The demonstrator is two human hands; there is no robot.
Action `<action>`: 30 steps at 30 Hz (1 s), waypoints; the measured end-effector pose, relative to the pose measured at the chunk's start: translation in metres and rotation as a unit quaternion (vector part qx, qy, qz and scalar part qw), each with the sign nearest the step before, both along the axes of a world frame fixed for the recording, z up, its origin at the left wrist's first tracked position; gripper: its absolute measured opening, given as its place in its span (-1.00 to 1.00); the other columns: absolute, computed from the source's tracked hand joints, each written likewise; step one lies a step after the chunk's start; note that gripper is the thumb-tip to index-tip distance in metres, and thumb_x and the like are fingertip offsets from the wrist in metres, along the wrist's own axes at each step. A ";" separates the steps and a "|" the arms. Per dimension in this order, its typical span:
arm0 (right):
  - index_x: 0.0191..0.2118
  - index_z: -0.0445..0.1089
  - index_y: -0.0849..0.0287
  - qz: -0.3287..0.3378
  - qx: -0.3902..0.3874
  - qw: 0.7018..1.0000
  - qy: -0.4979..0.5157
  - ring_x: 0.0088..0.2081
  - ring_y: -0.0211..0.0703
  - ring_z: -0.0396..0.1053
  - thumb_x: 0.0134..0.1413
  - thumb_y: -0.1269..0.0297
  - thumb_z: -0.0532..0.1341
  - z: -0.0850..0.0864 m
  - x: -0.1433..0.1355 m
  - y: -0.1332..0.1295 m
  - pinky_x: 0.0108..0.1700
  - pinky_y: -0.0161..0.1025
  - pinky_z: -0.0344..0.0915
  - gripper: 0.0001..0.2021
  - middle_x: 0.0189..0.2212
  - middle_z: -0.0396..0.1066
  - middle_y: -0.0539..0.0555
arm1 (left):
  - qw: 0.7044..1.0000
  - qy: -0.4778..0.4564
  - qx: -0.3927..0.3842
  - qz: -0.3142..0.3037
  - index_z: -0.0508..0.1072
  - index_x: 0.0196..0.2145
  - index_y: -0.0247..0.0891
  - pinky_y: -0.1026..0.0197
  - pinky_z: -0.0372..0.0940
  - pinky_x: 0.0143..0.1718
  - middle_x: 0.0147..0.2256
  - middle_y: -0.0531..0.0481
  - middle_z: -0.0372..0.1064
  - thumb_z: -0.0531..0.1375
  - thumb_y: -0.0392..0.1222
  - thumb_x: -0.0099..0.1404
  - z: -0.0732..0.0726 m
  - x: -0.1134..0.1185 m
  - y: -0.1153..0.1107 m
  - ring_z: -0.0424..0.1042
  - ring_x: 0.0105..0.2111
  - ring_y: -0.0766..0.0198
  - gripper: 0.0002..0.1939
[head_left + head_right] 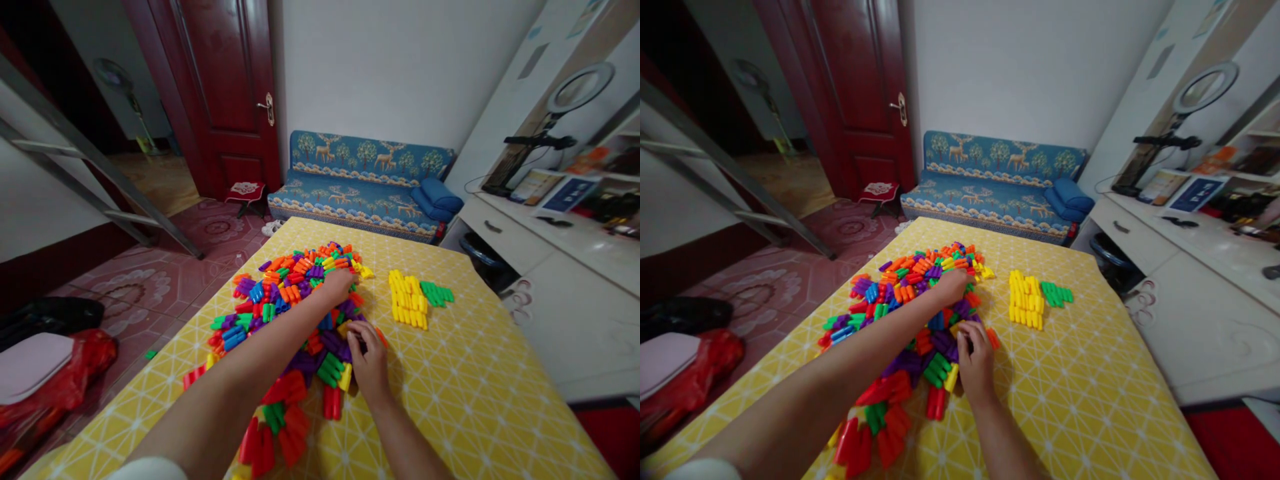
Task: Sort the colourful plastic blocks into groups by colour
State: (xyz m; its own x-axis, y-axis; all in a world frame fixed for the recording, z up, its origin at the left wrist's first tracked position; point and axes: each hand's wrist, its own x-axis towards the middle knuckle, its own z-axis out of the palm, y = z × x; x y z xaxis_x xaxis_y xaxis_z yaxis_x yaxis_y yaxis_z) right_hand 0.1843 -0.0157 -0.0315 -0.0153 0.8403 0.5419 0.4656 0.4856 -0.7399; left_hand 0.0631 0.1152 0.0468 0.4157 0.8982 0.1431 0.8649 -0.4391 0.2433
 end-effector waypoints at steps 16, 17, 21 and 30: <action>0.17 0.25 0.10 -0.012 0.140 0.981 -0.136 0.06 -0.01 0.32 0.18 0.23 0.23 0.003 -0.001 -0.008 0.07 0.00 0.36 -0.55 -0.02 0.36 0.18 | 0.923 -0.357 -0.100 0.100 0.52 -0.14 -0.30 0.36 0.15 -0.53 -0.47 0.06 0.43 0.22 -0.36 0.01 0.000 -0.040 -0.125 0.33 -0.55 0.35 -0.61; 0.17 0.25 0.10 -0.008 0.144 0.980 -0.139 0.05 -0.02 0.33 0.17 0.23 0.23 0.004 -0.001 -0.008 0.07 -0.01 0.36 -0.55 -0.02 0.36 0.17 | 0.911 -0.381 -0.107 0.113 0.51 -0.17 -0.32 0.36 0.15 -0.54 -0.50 0.07 0.40 0.22 -0.34 0.02 -0.003 -0.039 -0.125 0.32 -0.56 0.36 -0.65; 0.12 0.29 0.10 0.002 0.140 0.982 -0.124 0.02 -0.10 0.35 0.18 0.33 0.20 0.005 -0.005 -0.011 0.05 -0.11 0.38 -0.62 -0.04 0.38 0.15 | 0.890 -0.426 -0.105 0.125 0.50 -0.18 -0.34 0.37 0.12 -0.58 -0.52 0.07 0.37 0.24 -0.23 0.10 -0.013 -0.034 -0.129 0.29 -0.60 0.38 -0.70; -0.02 0.35 0.19 -0.244 0.081 0.966 0.019 -0.28 -0.09 0.38 0.04 0.08 0.28 0.013 0.074 0.024 -0.22 -0.16 0.34 -0.58 -0.25 0.44 0.14 | 0.930 -0.353 -0.017 0.100 0.49 -0.06 -0.21 0.27 0.28 -0.41 -0.19 -0.06 0.50 0.17 -0.07 0.30 -0.023 -0.045 -0.131 0.39 -0.49 0.31 -0.69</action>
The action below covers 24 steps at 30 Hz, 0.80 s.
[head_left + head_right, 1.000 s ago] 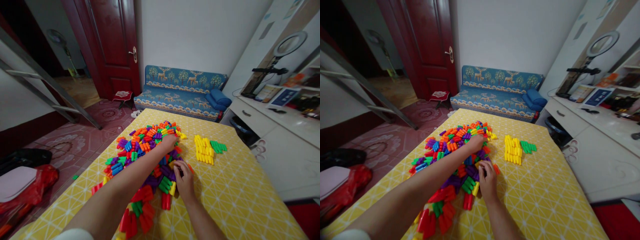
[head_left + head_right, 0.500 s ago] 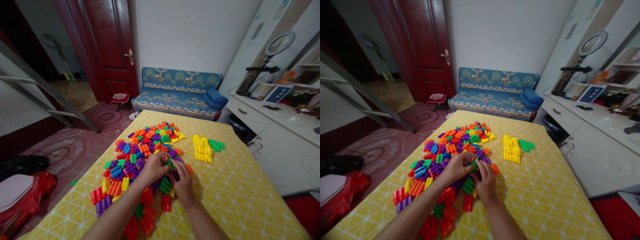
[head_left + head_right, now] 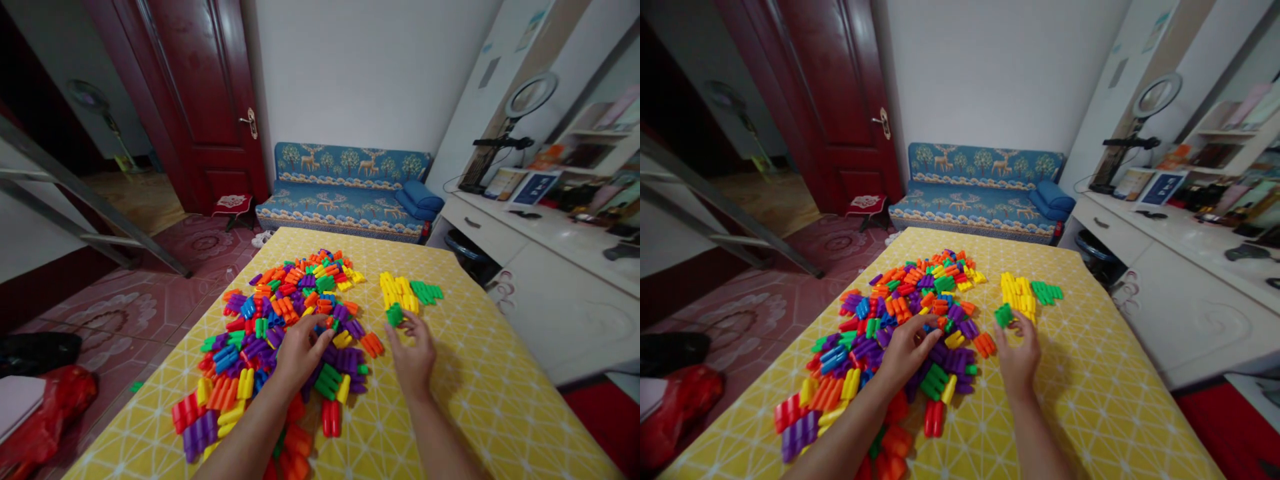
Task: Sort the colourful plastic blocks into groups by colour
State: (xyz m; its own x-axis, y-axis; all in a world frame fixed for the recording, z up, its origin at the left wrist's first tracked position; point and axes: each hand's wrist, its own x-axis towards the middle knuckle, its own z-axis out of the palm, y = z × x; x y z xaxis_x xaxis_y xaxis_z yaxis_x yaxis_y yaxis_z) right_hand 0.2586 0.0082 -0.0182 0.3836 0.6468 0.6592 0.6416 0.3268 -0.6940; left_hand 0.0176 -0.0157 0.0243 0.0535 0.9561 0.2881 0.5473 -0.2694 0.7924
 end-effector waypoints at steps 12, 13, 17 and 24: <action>-0.44 0.41 0.27 -0.168 -0.142 0.968 -0.121 -0.35 0.04 0.28 -0.14 0.11 0.10 -0.038 0.172 0.068 -0.26 -0.07 0.21 -0.70 -0.54 0.35 0.21 | 1.000 0.026 -0.001 -0.007 0.52 -0.16 -0.21 0.25 0.36 -0.25 -0.18 -0.05 0.52 0.16 -0.18 0.31 0.003 0.002 0.001 0.50 -0.34 0.25 -0.81; -0.43 0.42 0.28 -0.171 -0.140 0.967 -0.125 -0.34 0.05 0.28 -0.14 0.14 0.09 -0.039 0.171 0.071 -0.25 -0.07 0.21 -0.70 -0.54 0.35 0.21 | 1.000 0.029 -0.001 -0.008 0.52 -0.17 -0.21 0.25 0.36 -0.24 -0.19 -0.05 0.52 0.16 -0.19 0.31 0.003 0.002 0.001 0.50 -0.33 0.25 -0.81; -0.43 0.43 0.32 -0.176 -0.136 0.965 -0.138 -0.36 0.06 0.28 -0.18 0.19 0.08 -0.040 0.174 0.087 -0.25 -0.07 0.21 -0.70 -0.54 0.35 0.24 | 0.999 0.037 -0.002 -0.014 0.52 -0.17 -0.21 0.23 0.37 -0.20 -0.18 -0.05 0.52 0.15 -0.19 0.31 0.003 0.001 0.001 0.50 -0.32 0.24 -0.81; -0.29 0.46 0.38 -0.169 -0.122 0.961 -0.180 -0.30 0.04 0.28 -0.15 0.27 0.03 -0.038 0.174 0.091 -0.23 -0.10 0.21 -0.62 -0.43 0.39 0.28 | 0.999 0.046 -0.004 -0.023 0.51 -0.17 -0.19 0.26 0.33 -0.28 -0.21 -0.02 0.51 0.14 -0.20 0.31 0.000 0.000 0.002 0.48 -0.37 0.27 -0.82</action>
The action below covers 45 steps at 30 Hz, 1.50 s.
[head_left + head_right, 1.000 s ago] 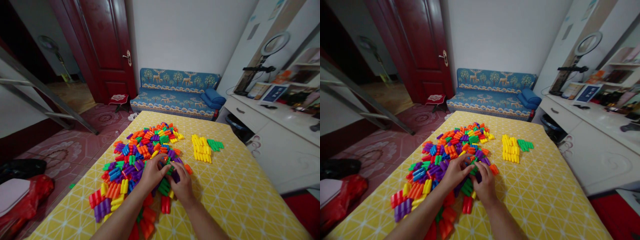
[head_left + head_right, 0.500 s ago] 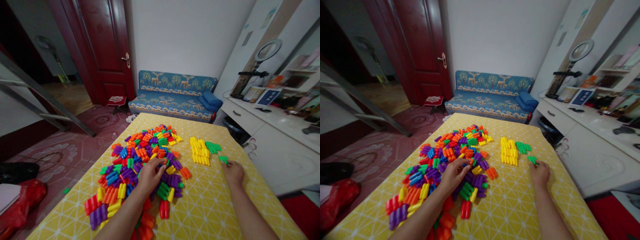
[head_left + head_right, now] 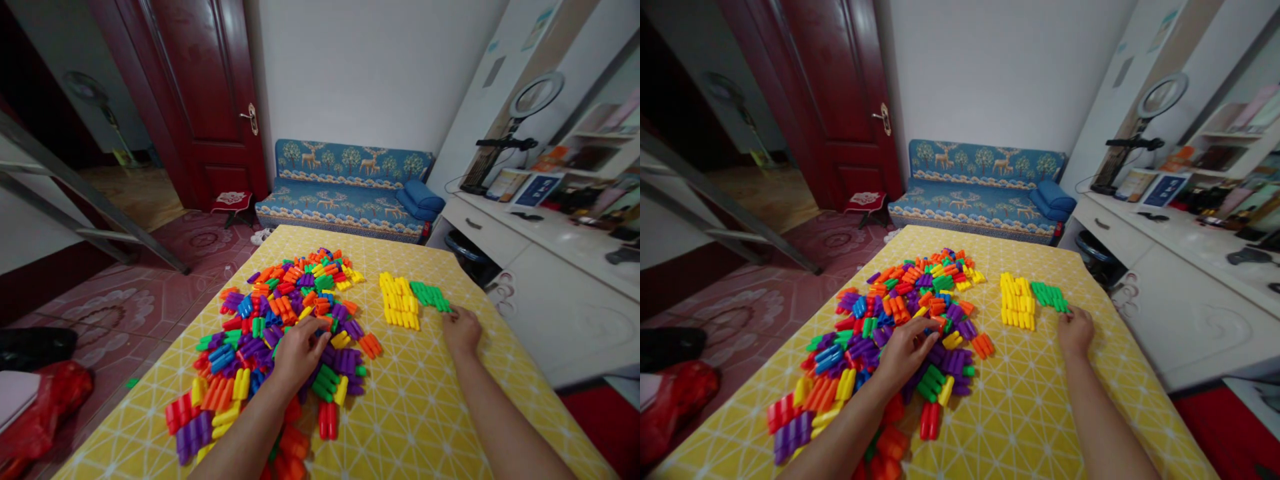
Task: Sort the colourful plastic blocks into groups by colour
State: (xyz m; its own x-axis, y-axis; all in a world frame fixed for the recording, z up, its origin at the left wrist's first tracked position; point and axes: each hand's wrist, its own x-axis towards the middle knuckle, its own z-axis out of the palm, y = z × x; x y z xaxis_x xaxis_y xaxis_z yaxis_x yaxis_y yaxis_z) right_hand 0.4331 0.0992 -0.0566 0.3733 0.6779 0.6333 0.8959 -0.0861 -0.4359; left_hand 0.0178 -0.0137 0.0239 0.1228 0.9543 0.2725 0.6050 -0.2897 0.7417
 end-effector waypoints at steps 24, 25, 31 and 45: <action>-0.05 0.51 0.01 0.051 -0.149 0.961 -0.229 -0.01 0.05 0.17 0.14 0.27 0.15 0.019 -0.038 -0.016 -0.11 -0.06 0.12 -0.70 0.02 0.34 0.18 | 1.000 -0.014 0.014 -0.012 0.53 -0.20 -0.19 0.24 0.35 -0.21 -0.22 -0.04 0.51 0.14 -0.27 0.29 -0.001 -0.001 0.001 0.49 -0.26 0.22 -0.81; -0.04 0.50 0.03 0.055 -0.139 0.963 -0.224 0.00 0.05 0.18 0.14 0.27 0.14 0.020 -0.038 -0.017 -0.10 -0.06 0.13 -0.70 0.03 0.33 0.17 | 1.000 -0.014 0.015 -0.012 0.54 -0.20 -0.19 0.24 0.35 -0.21 -0.22 -0.04 0.51 0.14 -0.26 0.29 -0.002 -0.001 0.001 0.49 -0.26 0.22 -0.81; -0.03 0.44 0.28 0.129 0.092 0.987 -0.030 0.00 0.00 0.28 0.21 0.19 0.08 0.033 -0.078 -0.037 0.06 -0.02 0.22 -0.65 -0.03 0.36 0.27 | 0.995 -0.092 0.030 -0.006 0.57 -0.25 -0.21 0.26 0.36 -0.28 -0.30 -0.05 0.54 0.15 -0.21 0.30 -0.002 0.000 0.000 0.50 -0.31 0.22 -0.82; -0.12 0.44 0.21 0.314 -0.007 0.933 0.175 -0.03 -0.06 0.34 0.25 0.06 0.08 0.016 -0.206 -0.088 0.07 -0.01 0.29 -0.66 -0.11 0.41 0.21 | 0.974 0.138 -0.001 0.180 0.51 -0.02 -0.24 0.18 0.33 0.01 -0.02 -0.10 0.49 0.14 -0.16 0.27 0.044 -0.092 0.071 0.46 -0.03 0.13 -0.66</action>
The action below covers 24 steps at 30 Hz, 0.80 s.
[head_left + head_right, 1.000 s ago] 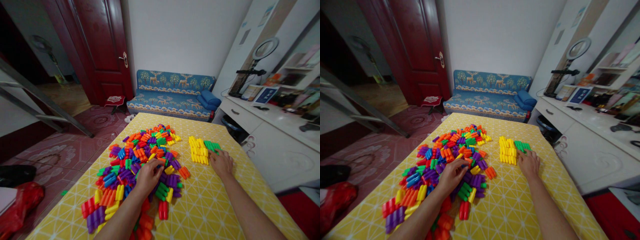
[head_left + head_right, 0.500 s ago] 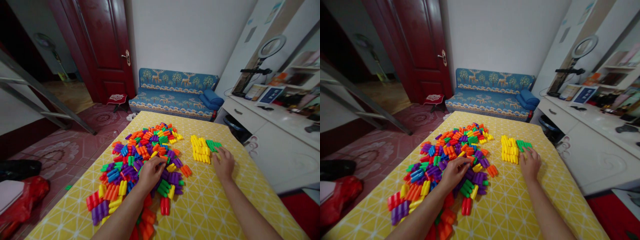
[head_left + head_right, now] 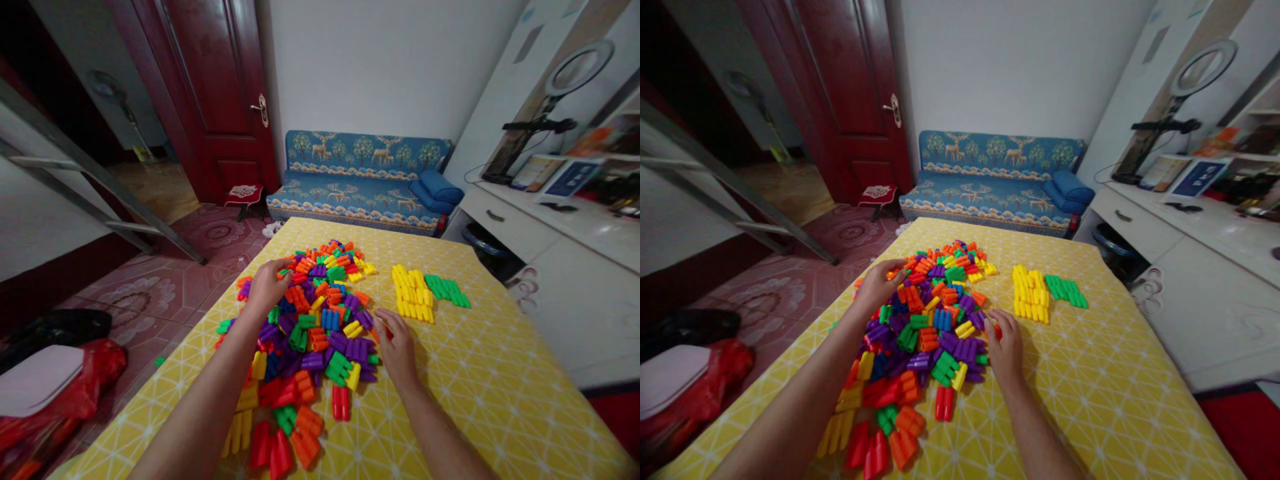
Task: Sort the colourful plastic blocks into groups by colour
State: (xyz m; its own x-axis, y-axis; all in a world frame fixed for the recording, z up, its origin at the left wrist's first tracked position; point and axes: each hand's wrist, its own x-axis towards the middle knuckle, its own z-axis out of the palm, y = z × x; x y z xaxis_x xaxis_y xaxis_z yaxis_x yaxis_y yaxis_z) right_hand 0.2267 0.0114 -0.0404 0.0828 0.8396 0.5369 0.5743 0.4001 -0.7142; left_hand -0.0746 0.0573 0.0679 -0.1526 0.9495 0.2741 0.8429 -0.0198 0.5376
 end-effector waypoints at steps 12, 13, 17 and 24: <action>-0.15 0.46 0.21 -0.005 0.007 0.999 -0.031 -0.03 -0.06 0.34 0.27 0.11 0.06 0.002 -0.003 -0.004 0.07 -0.02 0.31 -0.68 -0.11 0.40 0.20 | 0.968 0.144 -0.202 0.040 0.58 -0.16 -0.23 0.02 0.37 -0.15 -0.10 -0.27 0.51 0.27 -0.34 0.04 -0.006 0.004 0.070 0.48 -0.08 -0.15 -0.65; -0.15 0.46 0.21 -0.005 0.011 0.999 -0.035 -0.03 -0.06 0.34 0.28 0.12 0.06 0.002 -0.002 -0.003 0.07 -0.01 0.31 -0.69 -0.11 0.40 0.20 | 0.972 0.141 -0.187 0.033 0.57 -0.15 -0.22 0.03 0.36 -0.14 -0.10 -0.25 0.51 0.26 -0.31 0.07 -0.003 0.005 0.066 0.47 -0.07 -0.13 -0.66; -0.09 0.42 0.19 0.005 0.048 0.997 -0.060 -0.01 -0.07 0.34 0.29 0.19 0.07 0.005 -0.004 -0.006 0.06 -0.01 0.32 -0.73 -0.09 0.40 0.19 | 0.989 0.109 -0.096 -0.031 0.44 0.05 -0.12 0.22 0.31 -0.08 -0.10 -0.06 0.51 0.16 -0.17 0.25 0.007 0.023 0.031 0.47 -0.07 0.14 -0.61; 0.25 0.15 0.12 0.105 0.185 0.964 -0.159 0.12 -0.02 0.26 0.21 0.27 0.20 0.020 -0.016 -0.030 0.10 -0.02 0.32 -0.49 0.07 0.29 0.22 | 0.926 -0.178 -0.083 -0.321 0.36 0.06 -0.21 0.33 0.30 -0.38 -0.31 0.03 0.52 0.17 -0.24 0.21 -0.006 0.090 -0.068 0.47 -0.39 0.28 -0.57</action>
State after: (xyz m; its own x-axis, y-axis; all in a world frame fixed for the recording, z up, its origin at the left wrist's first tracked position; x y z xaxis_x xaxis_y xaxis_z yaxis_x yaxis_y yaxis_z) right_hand 0.2110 -0.0184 -0.0200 -0.2860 0.5655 0.7735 0.6199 0.7248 -0.3007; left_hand 0.0152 -0.0109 0.0617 0.4052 0.9008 0.1563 0.4546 -0.3469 0.8204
